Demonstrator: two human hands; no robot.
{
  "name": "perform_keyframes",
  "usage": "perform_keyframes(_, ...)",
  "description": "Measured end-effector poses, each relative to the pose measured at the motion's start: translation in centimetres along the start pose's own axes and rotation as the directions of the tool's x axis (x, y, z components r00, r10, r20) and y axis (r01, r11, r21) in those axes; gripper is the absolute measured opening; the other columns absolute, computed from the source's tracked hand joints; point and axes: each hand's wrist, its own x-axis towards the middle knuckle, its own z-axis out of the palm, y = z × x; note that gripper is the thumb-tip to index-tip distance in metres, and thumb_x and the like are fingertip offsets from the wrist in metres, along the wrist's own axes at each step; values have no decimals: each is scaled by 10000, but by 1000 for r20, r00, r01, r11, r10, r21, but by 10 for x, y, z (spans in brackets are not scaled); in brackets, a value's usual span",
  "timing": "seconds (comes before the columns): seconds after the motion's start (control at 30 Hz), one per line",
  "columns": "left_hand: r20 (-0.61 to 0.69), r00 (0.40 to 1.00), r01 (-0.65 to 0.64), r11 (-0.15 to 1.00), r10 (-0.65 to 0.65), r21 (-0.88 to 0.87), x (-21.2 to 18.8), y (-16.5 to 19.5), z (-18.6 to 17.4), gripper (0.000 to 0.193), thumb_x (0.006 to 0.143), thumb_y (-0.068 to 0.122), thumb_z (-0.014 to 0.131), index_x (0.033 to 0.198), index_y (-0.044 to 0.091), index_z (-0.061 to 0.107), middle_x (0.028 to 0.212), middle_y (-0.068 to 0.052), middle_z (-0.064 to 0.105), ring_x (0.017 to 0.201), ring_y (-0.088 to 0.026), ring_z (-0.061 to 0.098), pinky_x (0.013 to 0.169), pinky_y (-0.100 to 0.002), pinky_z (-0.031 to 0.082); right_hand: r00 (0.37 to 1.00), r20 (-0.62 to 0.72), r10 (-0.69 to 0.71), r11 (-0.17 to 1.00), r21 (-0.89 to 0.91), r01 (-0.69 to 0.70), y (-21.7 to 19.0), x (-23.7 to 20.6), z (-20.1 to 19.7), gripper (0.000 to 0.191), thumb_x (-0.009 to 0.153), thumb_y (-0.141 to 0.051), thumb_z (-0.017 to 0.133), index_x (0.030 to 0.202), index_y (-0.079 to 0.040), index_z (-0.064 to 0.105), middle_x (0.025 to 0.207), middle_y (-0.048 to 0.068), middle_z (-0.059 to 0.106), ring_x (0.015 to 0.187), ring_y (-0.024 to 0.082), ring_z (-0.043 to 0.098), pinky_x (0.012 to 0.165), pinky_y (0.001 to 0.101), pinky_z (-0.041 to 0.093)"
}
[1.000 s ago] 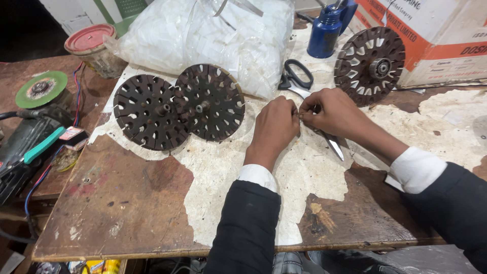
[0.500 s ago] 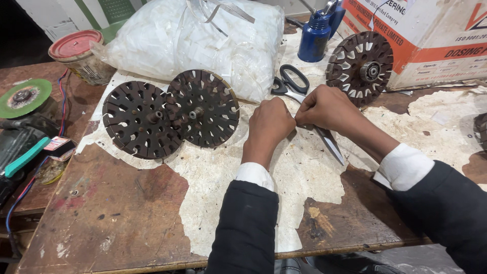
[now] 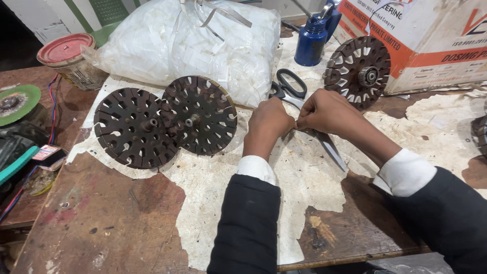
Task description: The person inserts small white plastic pieces into the slots of a circular metal rotor using both hands. They repeatedly pick up pieces from a nearby box and place them into the rotor, occasionally adjusting the rotor's position on the workbench.
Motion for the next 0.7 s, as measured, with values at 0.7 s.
perform_keyframes(0.7,-28,999,36,999,-35,1,2,1,2,591,739,341,879,1220,43,705,1275,-170,684,1219,-333,648,985,-423,538,973,217,77,996,-65,-64,-1,31,-5,154,695,-177,869,788,-57,842,674,96,741,588,171,650,556,333,503)
